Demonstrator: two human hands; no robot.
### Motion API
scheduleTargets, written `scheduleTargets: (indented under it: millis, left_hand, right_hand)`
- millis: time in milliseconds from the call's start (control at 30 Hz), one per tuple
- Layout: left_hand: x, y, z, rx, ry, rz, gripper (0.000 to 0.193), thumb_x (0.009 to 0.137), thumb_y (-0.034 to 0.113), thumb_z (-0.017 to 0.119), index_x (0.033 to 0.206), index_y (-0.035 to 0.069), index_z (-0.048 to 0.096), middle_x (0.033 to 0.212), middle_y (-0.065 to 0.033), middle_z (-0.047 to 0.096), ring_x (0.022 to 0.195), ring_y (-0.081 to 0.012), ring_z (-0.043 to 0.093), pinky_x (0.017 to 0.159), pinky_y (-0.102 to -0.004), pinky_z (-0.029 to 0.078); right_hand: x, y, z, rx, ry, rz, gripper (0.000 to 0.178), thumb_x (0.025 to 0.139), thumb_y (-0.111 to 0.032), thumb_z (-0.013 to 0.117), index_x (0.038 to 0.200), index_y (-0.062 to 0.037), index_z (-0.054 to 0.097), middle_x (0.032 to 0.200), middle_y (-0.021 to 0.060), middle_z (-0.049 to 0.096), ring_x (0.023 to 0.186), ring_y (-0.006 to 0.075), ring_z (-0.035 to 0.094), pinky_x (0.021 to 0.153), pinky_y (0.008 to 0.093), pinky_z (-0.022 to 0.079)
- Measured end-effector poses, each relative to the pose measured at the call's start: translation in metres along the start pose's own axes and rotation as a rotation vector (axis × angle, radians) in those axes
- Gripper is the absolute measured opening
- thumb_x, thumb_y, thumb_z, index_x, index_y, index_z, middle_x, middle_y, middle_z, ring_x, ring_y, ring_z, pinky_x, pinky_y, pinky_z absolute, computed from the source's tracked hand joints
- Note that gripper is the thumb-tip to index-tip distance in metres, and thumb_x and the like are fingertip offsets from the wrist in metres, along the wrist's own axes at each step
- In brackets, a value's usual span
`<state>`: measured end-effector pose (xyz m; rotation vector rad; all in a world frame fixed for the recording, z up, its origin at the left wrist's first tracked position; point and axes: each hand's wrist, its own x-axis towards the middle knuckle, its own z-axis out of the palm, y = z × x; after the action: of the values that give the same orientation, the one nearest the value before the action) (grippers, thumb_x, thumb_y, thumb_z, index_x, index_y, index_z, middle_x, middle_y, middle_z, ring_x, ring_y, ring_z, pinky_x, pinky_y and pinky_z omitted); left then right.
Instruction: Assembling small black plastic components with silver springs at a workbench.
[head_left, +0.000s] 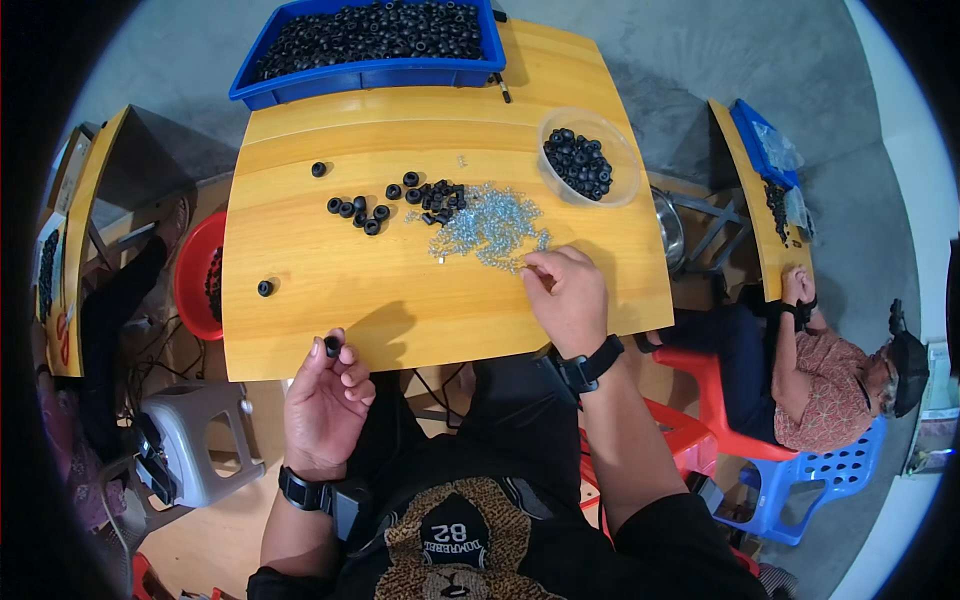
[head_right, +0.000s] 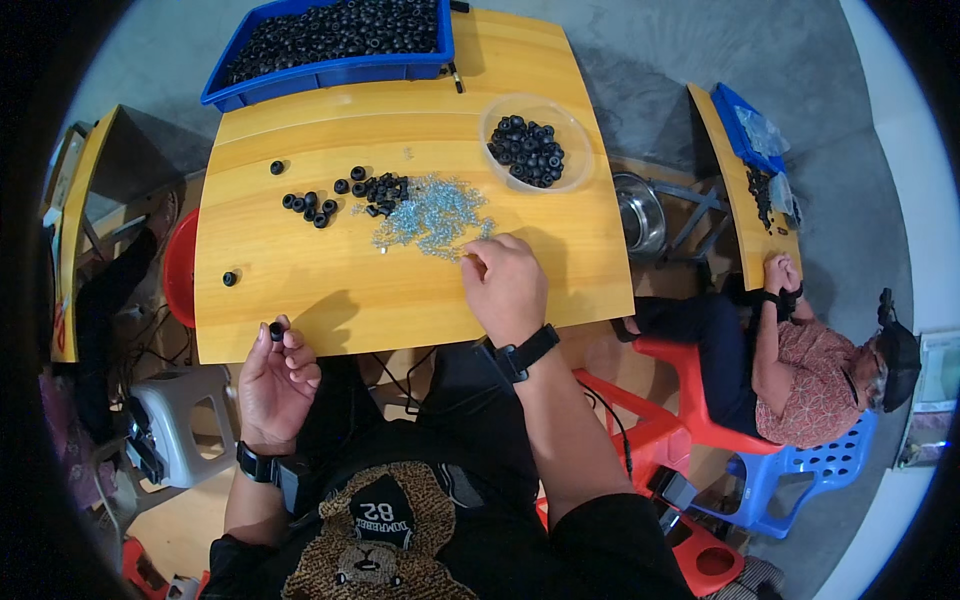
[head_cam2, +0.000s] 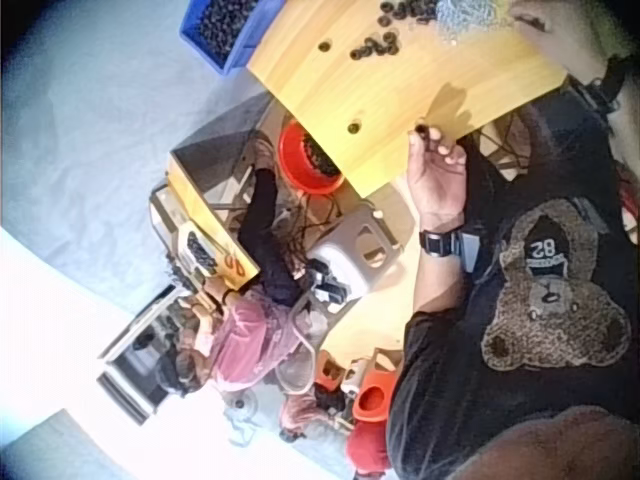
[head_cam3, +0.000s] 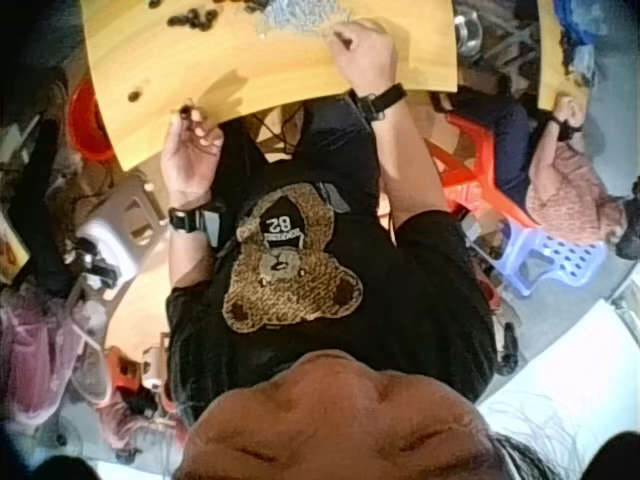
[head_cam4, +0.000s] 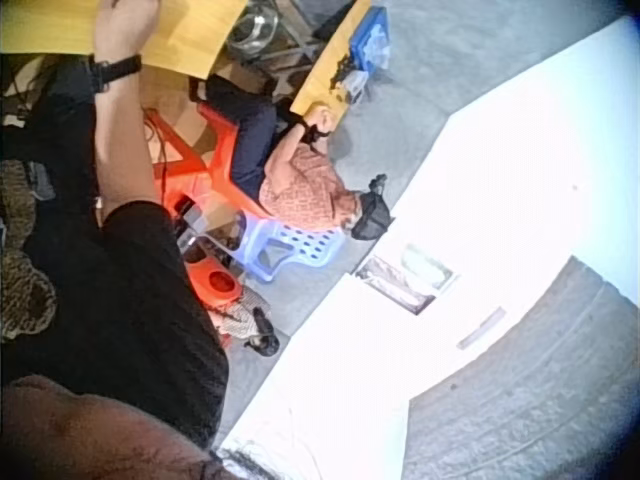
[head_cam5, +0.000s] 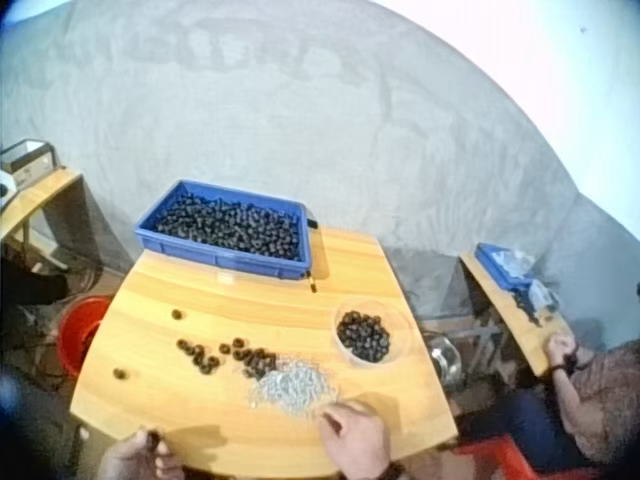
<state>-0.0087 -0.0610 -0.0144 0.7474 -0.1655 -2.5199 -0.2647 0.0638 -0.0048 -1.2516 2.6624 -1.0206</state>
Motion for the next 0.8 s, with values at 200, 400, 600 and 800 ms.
scheduleTargets:
  millis: [200, 400, 600, 800]
  left_hand:
    - [-0.0014, -0.0002, -0.0034, -0.004, -0.016, 0.003, 0.026, 0.096, 0.029, 0.051, 0.108, 0.007, 0.057, 0.083, -0.0007, 0.056, 0.067, -0.0087, 0.044, 0.058, -0.0205, 0.038]
    - [-0.0022, 0.0013, -0.0046, -0.013, -0.026, -0.003, 0.025, 0.096, 0.028, 0.051, 0.108, 0.007, 0.057, 0.084, -0.0011, 0.057, 0.067, -0.0087, 0.045, 0.058, -0.0207, 0.038]
    - [-0.0028, 0.0001, -0.0065, -0.016, -0.025, -0.001, 0.025, 0.096, 0.027, 0.051, 0.108, 0.006, 0.057, 0.084, -0.0014, 0.057, 0.067, -0.0086, 0.045, 0.058, -0.0208, 0.039]
    - [-0.0059, -0.0022, -0.0037, -0.023, -0.067, -0.006, 0.025, 0.095, 0.026, 0.052, 0.109, 0.005, 0.056, 0.086, -0.0033, 0.055, 0.07, -0.0091, 0.045, 0.06, -0.0211, 0.04]
  right_hand:
    - [0.0, -0.0023, 0.0001, -0.046, 0.0, -0.003, 0.006, 0.072, -0.007, 0.067, 0.078, -0.0046, 0.067, 0.073, 0.0101, 0.061, 0.073, 0.0282, 0.06, 0.064, 0.0374, 0.049]
    - [0.0016, 0.0015, 0.0025, -0.026, 0.004, 0.016, 0.004, 0.072, -0.008, 0.068, 0.075, -0.0055, 0.067, 0.072, 0.0096, 0.061, 0.07, 0.0279, 0.06, 0.062, 0.0369, 0.049]
    - [0.0026, 0.0011, 0.0012, 0.002, -0.029, 0.065, 0.005, 0.072, -0.01, 0.069, 0.074, -0.006, 0.066, 0.071, 0.0096, 0.061, 0.069, 0.0273, 0.06, 0.061, 0.0366, 0.048]
    - [0.0029, 0.0029, 0.0044, 0.028, -0.01, 0.046, 0.005, 0.073, -0.01, 0.067, 0.073, -0.0053, 0.065, 0.072, 0.0101, 0.061, 0.068, 0.0274, 0.06, 0.06, 0.0376, 0.047]
